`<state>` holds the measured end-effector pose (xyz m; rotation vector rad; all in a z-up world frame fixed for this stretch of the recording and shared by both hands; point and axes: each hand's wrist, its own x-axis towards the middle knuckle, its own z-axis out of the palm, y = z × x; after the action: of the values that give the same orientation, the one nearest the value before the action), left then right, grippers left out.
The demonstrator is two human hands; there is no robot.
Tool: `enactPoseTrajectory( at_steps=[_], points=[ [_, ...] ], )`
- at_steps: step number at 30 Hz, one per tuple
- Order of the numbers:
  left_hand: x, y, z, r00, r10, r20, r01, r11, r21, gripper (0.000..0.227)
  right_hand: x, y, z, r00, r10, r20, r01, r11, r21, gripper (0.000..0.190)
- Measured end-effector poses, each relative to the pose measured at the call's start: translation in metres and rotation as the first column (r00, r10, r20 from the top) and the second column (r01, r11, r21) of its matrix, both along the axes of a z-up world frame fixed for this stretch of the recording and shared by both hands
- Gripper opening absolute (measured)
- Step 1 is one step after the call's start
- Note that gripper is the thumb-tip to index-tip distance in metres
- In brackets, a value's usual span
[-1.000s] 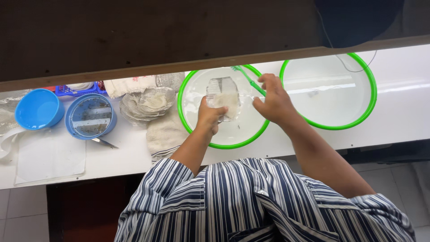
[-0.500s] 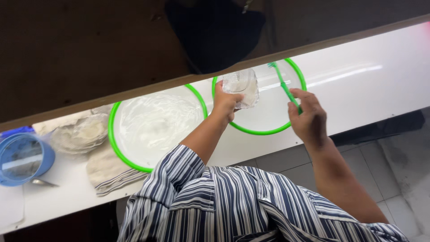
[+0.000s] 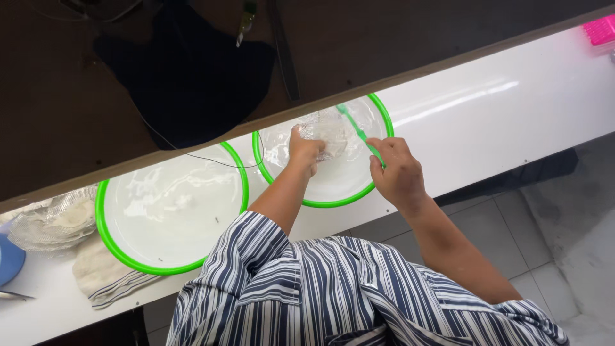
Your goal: The person cleans a small, white, flexible mold using a green toothbrush and water from a green-rimmed basin. They scrub the mold thoroughly, rinse it, and then dry it with a cloth. The process is repeated for another mold.
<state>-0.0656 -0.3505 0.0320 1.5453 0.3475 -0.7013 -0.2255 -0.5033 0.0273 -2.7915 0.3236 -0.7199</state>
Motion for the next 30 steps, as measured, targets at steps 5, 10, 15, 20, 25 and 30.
enactPoseTrajectory(
  at_steps=[5,10,15,20,25,30],
  points=[
    [0.007,-0.002,0.002,0.999,0.031,0.009,-0.03,0.995,-0.09,0.088,0.005,-0.015,-0.02,0.997,-0.023,-0.072,0.013,0.991,-0.131,0.038],
    [0.005,0.002,0.003,0.998,0.045,-0.049,-0.052,0.987,-0.155,0.089,0.003,-0.01,-0.014,0.988,0.012,-0.155,-0.029,0.994,-0.11,0.035],
    [0.007,0.005,-0.001,0.996,0.071,-0.06,-0.081,0.98,-0.183,0.09,0.004,-0.014,-0.025,0.989,-0.003,-0.146,-0.022,0.984,-0.175,0.037],
    [0.006,0.008,0.005,0.996,0.061,-0.067,-0.071,0.984,-0.162,0.09,0.001,-0.011,-0.016,0.995,0.06,-0.078,-0.064,0.997,-0.046,0.036],
    [0.009,0.005,0.004,0.996,0.065,-0.067,-0.076,0.982,-0.172,0.091,0.008,-0.003,-0.008,0.993,0.116,-0.004,-0.115,0.99,0.087,0.036],
    [-0.002,0.011,0.03,0.996,0.037,-0.082,-0.051,0.983,-0.174,0.092,0.018,0.005,-0.004,0.986,0.163,-0.019,-0.163,0.987,0.002,0.032]
  ],
)
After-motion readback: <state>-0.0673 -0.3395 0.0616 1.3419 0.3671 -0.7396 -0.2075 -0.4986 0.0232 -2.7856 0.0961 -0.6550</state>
